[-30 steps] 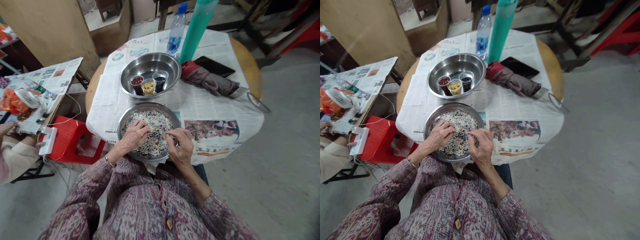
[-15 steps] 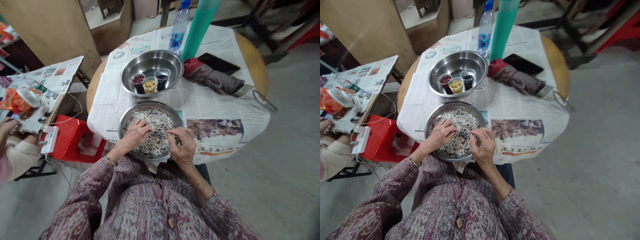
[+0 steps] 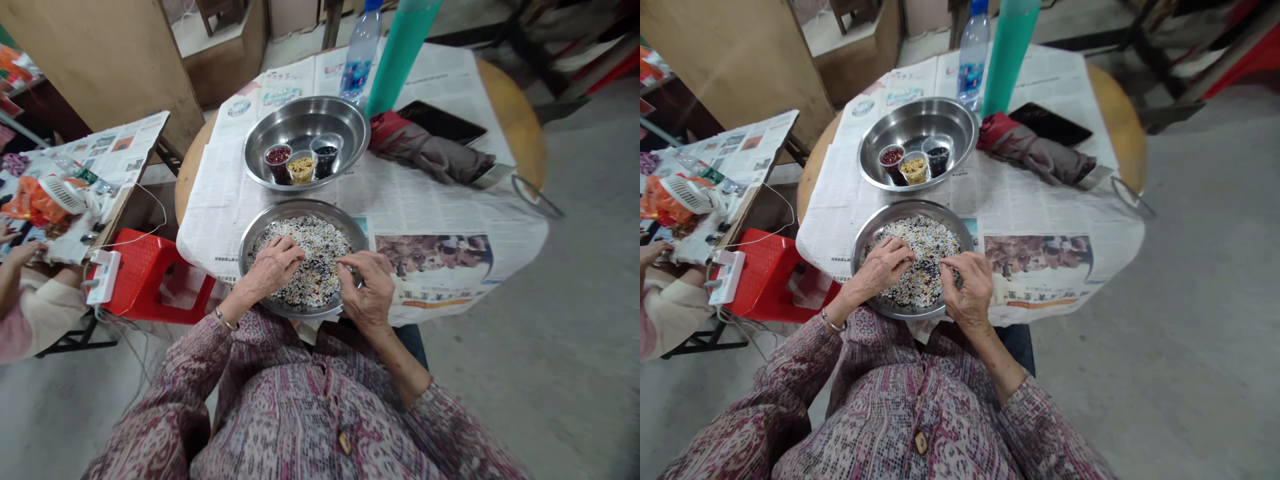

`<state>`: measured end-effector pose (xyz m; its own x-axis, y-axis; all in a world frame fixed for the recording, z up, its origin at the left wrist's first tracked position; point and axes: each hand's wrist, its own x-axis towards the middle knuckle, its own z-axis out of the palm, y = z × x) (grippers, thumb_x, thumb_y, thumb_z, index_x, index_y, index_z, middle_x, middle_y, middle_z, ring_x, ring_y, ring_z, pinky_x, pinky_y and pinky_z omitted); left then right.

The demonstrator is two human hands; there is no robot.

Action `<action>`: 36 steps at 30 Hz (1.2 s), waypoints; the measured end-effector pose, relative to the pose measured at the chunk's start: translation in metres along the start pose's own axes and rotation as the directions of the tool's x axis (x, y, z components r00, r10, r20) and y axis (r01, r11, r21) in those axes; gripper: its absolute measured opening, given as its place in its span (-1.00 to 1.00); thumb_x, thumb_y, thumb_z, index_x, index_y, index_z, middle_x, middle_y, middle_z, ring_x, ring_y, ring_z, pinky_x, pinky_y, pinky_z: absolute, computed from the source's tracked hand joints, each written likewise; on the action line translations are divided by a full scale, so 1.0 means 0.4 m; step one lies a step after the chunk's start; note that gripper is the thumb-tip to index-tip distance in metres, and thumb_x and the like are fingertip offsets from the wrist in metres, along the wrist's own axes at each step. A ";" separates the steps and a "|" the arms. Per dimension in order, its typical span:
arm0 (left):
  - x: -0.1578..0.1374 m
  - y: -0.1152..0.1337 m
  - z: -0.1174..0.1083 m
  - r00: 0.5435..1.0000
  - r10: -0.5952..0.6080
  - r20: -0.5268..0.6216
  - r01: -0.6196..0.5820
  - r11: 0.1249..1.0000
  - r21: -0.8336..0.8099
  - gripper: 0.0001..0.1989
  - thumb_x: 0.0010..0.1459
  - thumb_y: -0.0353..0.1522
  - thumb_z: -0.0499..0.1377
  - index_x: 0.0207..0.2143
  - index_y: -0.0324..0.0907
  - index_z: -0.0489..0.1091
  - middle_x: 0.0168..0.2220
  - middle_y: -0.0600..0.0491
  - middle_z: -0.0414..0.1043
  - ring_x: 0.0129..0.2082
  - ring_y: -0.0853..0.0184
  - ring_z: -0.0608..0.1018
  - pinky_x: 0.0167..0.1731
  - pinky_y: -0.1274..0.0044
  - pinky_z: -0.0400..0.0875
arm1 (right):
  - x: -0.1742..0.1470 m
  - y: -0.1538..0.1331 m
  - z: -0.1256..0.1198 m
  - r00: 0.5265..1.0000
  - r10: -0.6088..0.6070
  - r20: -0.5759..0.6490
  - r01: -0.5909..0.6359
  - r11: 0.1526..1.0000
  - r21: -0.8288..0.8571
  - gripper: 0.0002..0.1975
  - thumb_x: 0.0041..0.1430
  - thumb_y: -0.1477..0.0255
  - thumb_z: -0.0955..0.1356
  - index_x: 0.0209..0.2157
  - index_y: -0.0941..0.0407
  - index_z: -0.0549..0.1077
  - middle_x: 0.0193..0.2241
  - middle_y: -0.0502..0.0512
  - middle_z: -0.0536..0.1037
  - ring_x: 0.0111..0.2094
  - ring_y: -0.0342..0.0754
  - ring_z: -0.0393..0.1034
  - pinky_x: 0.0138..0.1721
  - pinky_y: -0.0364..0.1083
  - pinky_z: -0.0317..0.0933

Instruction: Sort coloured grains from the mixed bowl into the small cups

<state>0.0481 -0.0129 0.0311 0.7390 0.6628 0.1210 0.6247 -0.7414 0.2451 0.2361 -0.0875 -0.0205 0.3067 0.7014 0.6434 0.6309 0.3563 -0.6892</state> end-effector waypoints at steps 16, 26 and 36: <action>-0.021 0.017 -0.012 0.984 -0.167 -0.067 0.174 0.978 0.112 -0.77 0.37 -0.46 0.00 -0.09 -0.17 0.43 -0.07 -0.04 0.43 -0.07 0.24 0.44 -0.06 0.39 0.40 | 0.001 -0.001 -0.002 1.000 -0.030 -0.003 0.030 1.000 -0.009 -0.90 0.19 0.51 0.36 -0.30 0.05 0.52 -0.38 0.03 0.60 -0.24 0.00 0.44 -0.10 0.03 0.29; -0.054 0.094 -0.017 0.984 -0.122 0.133 0.113 0.991 0.074 -0.85 0.38 -0.38 0.05 -0.16 -0.18 0.41 -0.17 0.00 0.43 -0.12 0.27 0.45 -0.08 0.44 0.40 | 0.000 0.001 -0.004 0.999 -0.049 0.006 0.049 0.999 -0.021 -0.90 0.19 0.52 0.36 -0.29 0.06 0.51 -0.37 0.05 0.60 -0.24 0.00 0.43 -0.10 0.03 0.30; 0.001 0.049 -0.011 0.976 -0.218 -0.015 0.218 0.966 0.142 -0.80 0.34 -0.49 0.01 -0.20 -0.17 0.43 -0.19 -0.01 0.45 -0.16 0.28 0.46 -0.19 0.46 0.38 | -0.001 0.001 -0.002 1.000 -0.012 0.015 0.013 1.000 -0.023 -0.90 0.20 0.49 0.35 -0.30 0.04 0.52 -0.37 0.03 0.60 -0.22 0.00 0.44 -0.08 0.04 0.27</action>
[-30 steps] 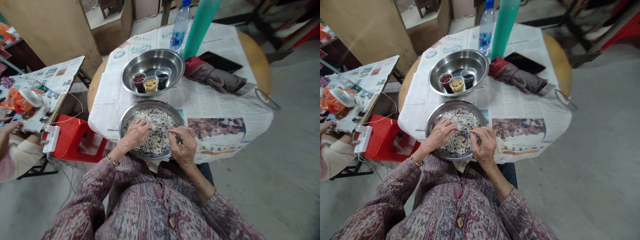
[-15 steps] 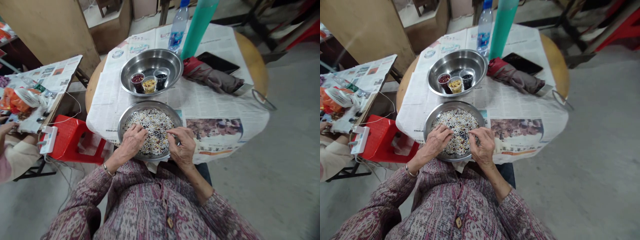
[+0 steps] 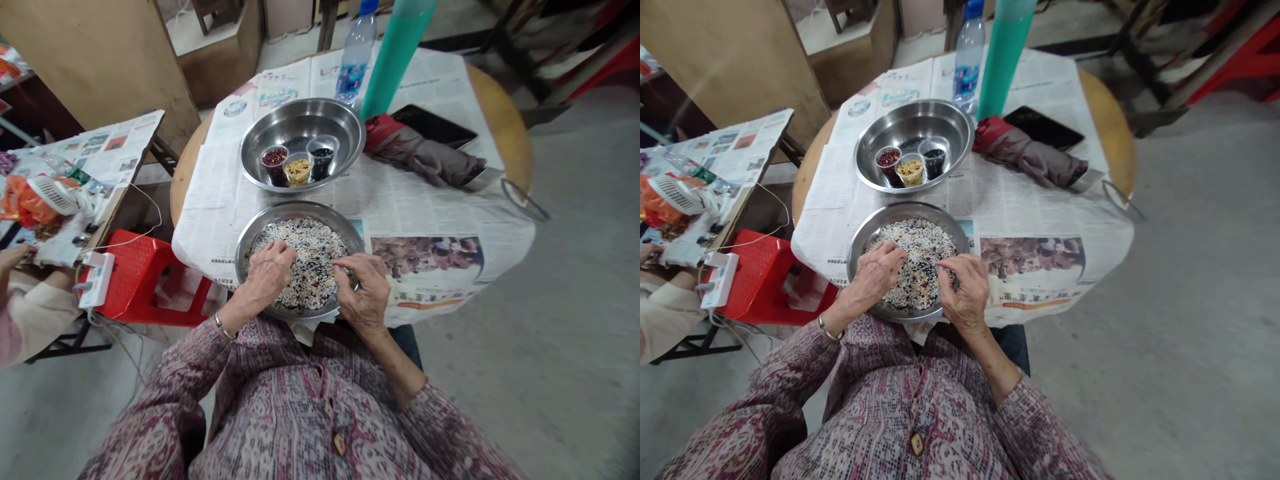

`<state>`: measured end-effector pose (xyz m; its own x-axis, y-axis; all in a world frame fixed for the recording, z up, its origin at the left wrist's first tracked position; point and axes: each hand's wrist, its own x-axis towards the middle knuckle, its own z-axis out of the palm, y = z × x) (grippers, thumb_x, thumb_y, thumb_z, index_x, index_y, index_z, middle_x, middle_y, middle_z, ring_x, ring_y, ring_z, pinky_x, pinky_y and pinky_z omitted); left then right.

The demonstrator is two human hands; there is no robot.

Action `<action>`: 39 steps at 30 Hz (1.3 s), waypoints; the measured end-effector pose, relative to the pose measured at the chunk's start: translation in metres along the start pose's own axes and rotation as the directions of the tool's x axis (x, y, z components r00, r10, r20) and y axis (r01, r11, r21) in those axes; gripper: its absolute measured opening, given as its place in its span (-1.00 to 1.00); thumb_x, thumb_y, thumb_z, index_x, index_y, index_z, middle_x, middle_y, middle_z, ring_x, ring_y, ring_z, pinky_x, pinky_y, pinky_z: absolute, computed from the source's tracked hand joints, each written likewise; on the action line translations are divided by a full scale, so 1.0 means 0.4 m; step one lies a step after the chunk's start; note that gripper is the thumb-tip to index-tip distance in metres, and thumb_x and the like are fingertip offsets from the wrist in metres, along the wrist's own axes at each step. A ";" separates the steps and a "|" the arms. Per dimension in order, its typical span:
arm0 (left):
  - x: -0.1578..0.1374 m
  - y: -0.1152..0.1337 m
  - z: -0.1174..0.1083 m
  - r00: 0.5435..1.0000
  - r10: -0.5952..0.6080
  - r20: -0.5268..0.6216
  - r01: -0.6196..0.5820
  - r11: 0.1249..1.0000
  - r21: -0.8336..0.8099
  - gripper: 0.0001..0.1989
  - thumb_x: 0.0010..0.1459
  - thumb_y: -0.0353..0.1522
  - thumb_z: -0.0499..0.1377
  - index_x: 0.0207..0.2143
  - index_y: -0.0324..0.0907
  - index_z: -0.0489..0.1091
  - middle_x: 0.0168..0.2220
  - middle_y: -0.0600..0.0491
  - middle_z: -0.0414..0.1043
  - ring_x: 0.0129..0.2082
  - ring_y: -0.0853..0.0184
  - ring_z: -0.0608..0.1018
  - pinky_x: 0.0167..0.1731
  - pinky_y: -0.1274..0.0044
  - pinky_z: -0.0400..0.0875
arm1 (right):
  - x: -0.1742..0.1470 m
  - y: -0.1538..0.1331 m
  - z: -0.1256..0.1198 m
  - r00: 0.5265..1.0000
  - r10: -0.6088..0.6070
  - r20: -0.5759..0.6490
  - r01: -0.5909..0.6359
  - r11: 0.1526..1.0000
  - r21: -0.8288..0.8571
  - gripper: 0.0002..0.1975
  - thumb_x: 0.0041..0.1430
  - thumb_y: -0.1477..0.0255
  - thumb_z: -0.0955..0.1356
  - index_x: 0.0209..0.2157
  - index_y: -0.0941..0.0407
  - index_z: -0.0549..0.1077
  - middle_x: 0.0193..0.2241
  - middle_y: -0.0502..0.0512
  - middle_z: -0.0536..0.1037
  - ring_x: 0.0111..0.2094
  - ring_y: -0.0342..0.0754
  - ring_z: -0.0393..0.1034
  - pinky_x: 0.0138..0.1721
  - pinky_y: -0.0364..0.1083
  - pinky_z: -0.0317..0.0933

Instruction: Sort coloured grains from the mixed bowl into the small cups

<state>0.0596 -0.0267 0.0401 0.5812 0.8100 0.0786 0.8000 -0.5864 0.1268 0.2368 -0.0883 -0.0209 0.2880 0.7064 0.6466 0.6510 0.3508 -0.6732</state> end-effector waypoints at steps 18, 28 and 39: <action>0.071 0.055 -0.007 0.986 0.121 0.112 -0.118 0.992 -0.033 -0.80 0.37 -0.44 0.00 -0.21 -0.20 0.43 -0.21 -0.01 0.45 -0.15 0.29 0.48 -0.13 0.46 0.38 | 0.001 0.001 0.004 1.000 0.021 0.000 -0.021 1.000 0.017 -0.90 0.19 0.48 0.34 -0.32 0.04 0.52 -0.38 0.04 0.60 -0.24 -0.01 0.43 -0.10 0.03 0.27; 0.010 0.005 -0.017 0.998 0.054 0.024 -0.048 0.979 -0.197 -0.85 0.30 -0.48 0.07 -0.16 -0.16 0.42 -0.21 0.03 0.47 -0.15 0.31 0.51 -0.10 0.46 0.44 | 0.001 -0.002 0.002 1.000 -0.019 0.013 0.019 1.000 0.015 -0.88 0.20 0.52 0.34 -0.28 0.04 0.52 -0.37 0.03 0.60 -0.24 0.00 0.44 -0.12 0.04 0.29; 0.078 -0.069 -0.075 0.982 -0.046 -0.185 -0.067 0.827 -0.558 -0.86 0.21 -0.50 0.15 -0.24 -0.20 0.50 -0.31 0.06 0.56 -0.36 0.42 0.54 -0.30 0.56 0.45 | -0.003 0.004 0.005 0.997 -0.072 0.014 0.072 0.997 0.010 -0.88 0.19 0.54 0.36 -0.26 0.05 0.49 -0.36 0.03 0.59 -0.25 -0.02 0.43 -0.13 0.03 0.29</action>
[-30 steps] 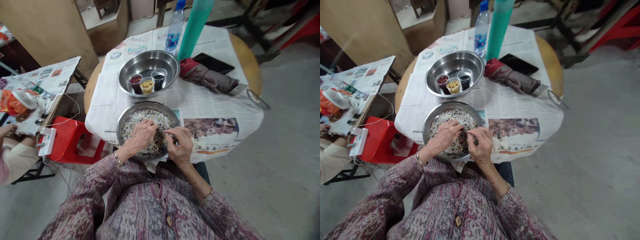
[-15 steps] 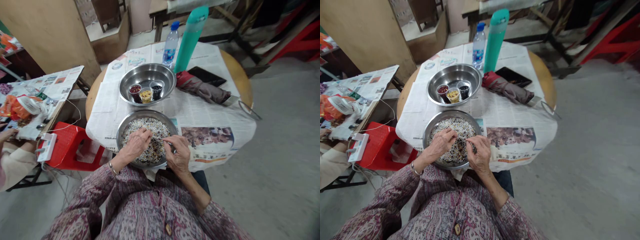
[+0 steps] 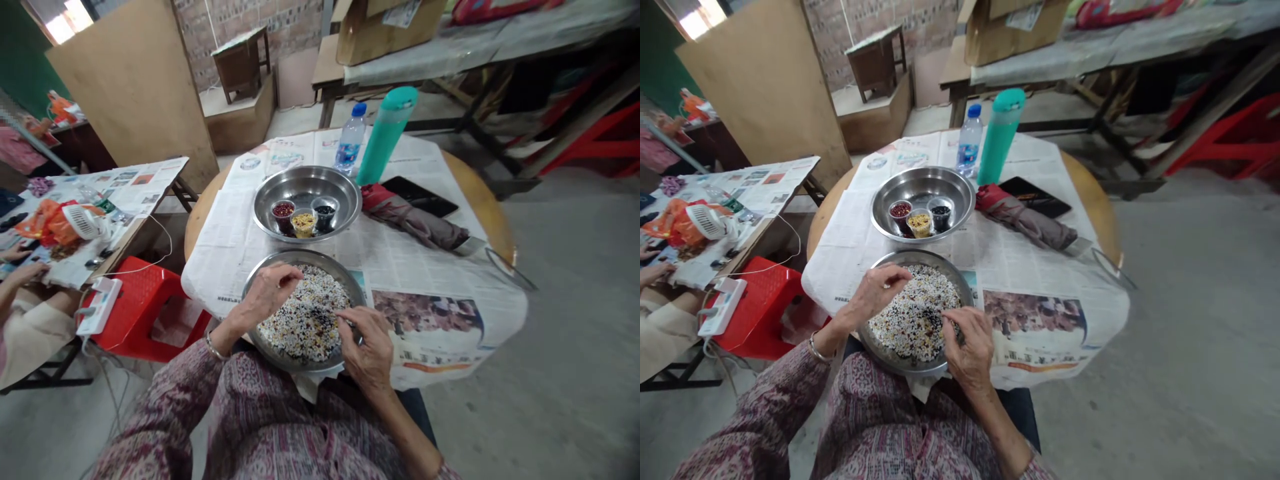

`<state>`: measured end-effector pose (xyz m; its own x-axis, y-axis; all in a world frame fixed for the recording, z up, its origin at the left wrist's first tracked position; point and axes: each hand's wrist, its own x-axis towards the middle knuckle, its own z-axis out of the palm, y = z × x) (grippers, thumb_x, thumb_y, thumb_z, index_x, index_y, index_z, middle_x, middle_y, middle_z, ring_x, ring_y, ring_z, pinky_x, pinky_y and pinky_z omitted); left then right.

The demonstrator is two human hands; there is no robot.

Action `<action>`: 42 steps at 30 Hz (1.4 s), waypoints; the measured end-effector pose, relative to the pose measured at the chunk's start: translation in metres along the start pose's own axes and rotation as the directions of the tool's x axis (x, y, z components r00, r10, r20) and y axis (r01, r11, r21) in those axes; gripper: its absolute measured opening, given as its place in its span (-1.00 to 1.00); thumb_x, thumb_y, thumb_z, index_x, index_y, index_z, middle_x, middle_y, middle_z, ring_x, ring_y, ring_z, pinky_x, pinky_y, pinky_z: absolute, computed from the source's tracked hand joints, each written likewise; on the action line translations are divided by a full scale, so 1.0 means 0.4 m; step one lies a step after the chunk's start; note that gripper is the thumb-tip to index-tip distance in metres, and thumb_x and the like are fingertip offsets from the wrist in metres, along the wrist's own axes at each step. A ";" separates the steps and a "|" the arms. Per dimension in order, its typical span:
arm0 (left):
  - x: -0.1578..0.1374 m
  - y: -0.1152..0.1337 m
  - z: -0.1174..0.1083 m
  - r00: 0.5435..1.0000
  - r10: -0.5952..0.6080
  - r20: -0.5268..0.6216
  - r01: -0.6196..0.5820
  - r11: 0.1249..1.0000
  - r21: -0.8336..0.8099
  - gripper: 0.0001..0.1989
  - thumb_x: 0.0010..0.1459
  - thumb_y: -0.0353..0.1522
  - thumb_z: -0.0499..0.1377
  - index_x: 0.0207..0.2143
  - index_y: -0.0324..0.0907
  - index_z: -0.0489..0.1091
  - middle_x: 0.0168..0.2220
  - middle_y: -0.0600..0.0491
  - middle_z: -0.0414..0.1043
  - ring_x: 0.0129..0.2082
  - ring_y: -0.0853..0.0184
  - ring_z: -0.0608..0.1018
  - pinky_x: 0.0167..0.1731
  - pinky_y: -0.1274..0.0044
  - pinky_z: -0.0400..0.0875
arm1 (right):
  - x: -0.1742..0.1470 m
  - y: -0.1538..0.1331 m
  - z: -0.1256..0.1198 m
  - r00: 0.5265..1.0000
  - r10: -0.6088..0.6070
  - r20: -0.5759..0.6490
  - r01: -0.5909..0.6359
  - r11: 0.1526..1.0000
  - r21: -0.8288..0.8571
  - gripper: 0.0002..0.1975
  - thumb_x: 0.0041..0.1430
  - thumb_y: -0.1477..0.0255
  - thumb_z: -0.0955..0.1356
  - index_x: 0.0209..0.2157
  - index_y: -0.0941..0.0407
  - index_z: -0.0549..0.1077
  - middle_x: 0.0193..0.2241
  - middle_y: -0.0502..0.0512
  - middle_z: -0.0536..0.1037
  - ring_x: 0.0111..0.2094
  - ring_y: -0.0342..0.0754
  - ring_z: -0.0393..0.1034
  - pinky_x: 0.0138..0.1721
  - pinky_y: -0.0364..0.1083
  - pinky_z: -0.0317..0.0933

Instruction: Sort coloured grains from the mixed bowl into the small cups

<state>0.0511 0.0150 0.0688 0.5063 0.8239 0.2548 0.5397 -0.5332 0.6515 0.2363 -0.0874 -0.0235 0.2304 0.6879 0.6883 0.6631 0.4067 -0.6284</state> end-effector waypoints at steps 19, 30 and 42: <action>0.374 -0.147 -0.073 0.929 0.096 -0.358 -0.025 0.980 0.198 -0.77 0.12 -0.60 0.11 -0.36 -0.14 0.49 -0.33 0.08 0.55 -0.31 0.38 0.54 -0.17 0.44 0.46 | 0.009 -0.007 -0.006 1.000 -0.006 0.000 0.006 1.000 -0.015 -0.87 0.21 0.54 0.35 -0.26 0.02 0.48 -0.38 0.01 0.58 -0.27 -0.01 0.45 -0.16 0.04 0.31; -0.083 -0.089 -0.031 0.922 0.071 -0.380 0.041 0.960 0.278 -0.88 0.23 -0.49 0.17 -0.28 -0.13 0.48 -0.15 0.01 0.51 -0.06 0.28 0.48 0.04 0.32 0.39 | 0.007 -0.003 -0.010 1.000 -0.004 0.021 0.005 0.999 -0.038 -0.86 0.19 0.55 0.35 -0.26 0.04 0.50 -0.36 0.01 0.60 -0.25 -0.02 0.45 -0.12 0.02 0.28; -0.175 -0.156 0.044 0.816 -0.287 -0.501 0.219 0.957 -0.191 -0.78 0.13 -0.55 0.08 -0.29 -0.16 0.49 -0.10 0.00 0.49 -0.03 0.30 0.53 0.03 0.41 0.44 | 0.069 -0.130 0.061 0.561 -0.370 0.740 0.423 0.897 0.128 -0.88 0.20 0.45 0.40 -0.20 0.04 0.52 -0.10 0.11 0.55 -0.04 0.05 0.35 -0.01 0.07 0.26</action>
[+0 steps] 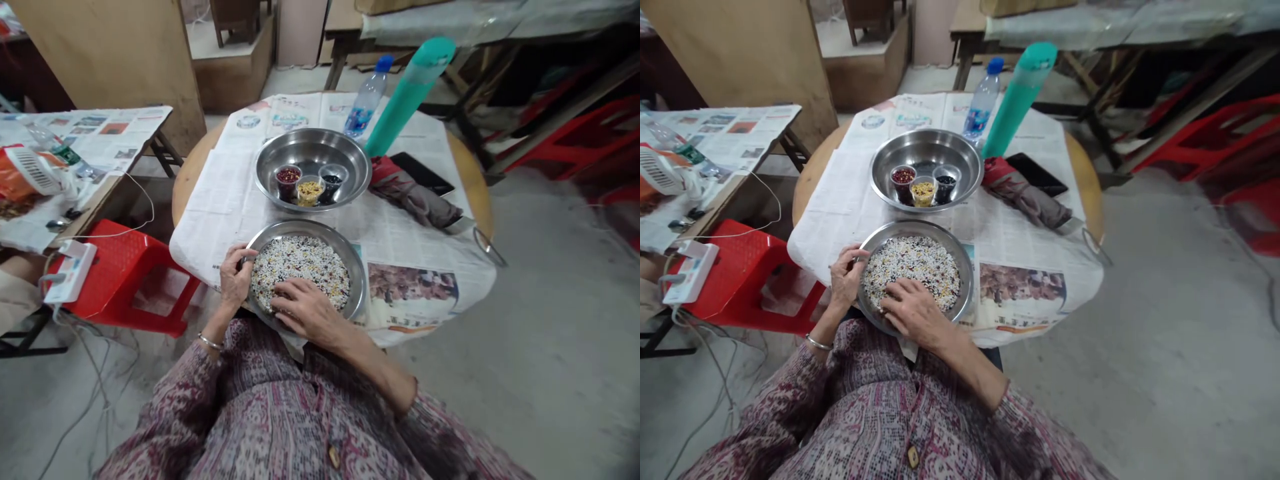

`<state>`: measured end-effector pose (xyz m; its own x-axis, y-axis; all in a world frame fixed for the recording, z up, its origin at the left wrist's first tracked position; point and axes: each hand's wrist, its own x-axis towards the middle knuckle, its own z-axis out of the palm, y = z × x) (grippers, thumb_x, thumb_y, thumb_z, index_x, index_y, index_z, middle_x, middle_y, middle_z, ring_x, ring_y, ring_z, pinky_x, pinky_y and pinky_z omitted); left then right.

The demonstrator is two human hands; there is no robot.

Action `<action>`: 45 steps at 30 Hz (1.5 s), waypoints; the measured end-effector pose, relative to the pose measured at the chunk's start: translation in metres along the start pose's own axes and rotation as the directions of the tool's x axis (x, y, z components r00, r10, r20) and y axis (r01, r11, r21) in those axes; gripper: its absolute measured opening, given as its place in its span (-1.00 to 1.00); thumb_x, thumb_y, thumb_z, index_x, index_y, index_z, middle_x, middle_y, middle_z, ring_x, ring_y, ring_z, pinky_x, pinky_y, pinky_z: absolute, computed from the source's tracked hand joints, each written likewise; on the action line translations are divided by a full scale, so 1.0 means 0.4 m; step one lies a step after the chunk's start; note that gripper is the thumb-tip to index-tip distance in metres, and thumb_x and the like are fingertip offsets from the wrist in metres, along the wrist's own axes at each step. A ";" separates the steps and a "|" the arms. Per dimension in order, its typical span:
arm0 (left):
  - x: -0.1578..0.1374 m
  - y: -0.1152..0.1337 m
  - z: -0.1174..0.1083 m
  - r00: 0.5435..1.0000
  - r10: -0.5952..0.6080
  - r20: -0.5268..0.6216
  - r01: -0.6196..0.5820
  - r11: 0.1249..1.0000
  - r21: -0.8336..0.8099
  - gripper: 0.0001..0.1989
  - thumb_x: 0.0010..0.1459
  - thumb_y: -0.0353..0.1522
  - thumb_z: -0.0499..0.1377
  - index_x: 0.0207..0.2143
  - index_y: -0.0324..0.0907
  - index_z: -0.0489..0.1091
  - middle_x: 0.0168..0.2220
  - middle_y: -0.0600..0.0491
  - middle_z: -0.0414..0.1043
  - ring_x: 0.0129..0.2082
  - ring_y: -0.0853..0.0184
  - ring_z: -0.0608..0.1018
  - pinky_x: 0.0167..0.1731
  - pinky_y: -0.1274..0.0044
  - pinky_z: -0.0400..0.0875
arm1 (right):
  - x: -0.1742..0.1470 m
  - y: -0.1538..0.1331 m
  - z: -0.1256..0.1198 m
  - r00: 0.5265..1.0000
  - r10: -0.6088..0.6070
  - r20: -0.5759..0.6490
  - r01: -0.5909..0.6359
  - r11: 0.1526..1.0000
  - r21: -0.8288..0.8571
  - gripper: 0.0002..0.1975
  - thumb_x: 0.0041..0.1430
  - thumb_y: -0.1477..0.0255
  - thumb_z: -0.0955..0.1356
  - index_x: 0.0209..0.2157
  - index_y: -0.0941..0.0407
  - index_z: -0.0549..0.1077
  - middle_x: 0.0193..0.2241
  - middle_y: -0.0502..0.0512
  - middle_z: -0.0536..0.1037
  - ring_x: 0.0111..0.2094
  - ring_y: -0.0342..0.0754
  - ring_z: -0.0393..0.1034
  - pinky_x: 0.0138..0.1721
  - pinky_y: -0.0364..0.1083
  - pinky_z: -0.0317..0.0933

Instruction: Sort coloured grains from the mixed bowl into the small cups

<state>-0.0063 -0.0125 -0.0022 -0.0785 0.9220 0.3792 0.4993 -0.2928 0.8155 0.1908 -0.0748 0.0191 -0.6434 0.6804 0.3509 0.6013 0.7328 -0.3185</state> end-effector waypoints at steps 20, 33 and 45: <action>-0.002 -0.009 0.003 1.000 -0.010 -0.030 0.005 0.989 -0.145 -0.78 0.07 -0.58 0.08 -0.37 -0.19 0.49 -0.21 0.02 0.48 -0.10 0.30 0.52 -0.01 0.45 0.39 | 0.073 0.063 0.020 0.979 0.193 0.072 -0.189 0.980 -0.056 -0.80 0.33 0.45 0.27 -0.11 0.10 0.52 -0.13 0.18 0.52 -0.06 0.04 0.32 -0.07 0.00 0.30; -0.008 -0.011 0.002 0.999 -0.014 -0.038 0.008 0.989 -0.150 -0.80 0.10 -0.57 0.09 -0.37 -0.20 0.49 -0.21 0.01 0.49 -0.12 0.30 0.53 -0.04 0.46 0.39 | -0.061 0.100 -0.044 0.956 0.278 0.093 -0.273 0.960 -0.065 -0.80 0.31 0.47 0.28 -0.13 0.07 0.53 -0.23 0.12 0.51 -0.15 -0.01 0.41 -0.12 -0.05 0.33; -0.027 0.117 -0.059 0.868 0.175 0.465 -0.380 0.837 0.394 -0.57 0.14 -0.28 0.32 0.06 -0.11 0.38 0.13 -0.11 0.30 0.07 0.09 0.39 0.07 0.21 0.40 | 0.010 0.149 -0.015 0.878 0.455 -0.147 -0.477 0.859 -0.189 -0.72 0.30 0.41 0.27 -0.02 0.15 0.48 -0.04 0.27 0.48 0.02 0.14 0.29 0.02 0.07 0.28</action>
<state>-0.0026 -0.0421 0.0423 0.4202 0.8667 0.2690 0.7875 -0.4955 0.3664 0.2267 -0.0286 0.0067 -0.2214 0.9301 0.2929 0.9125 0.3036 -0.2743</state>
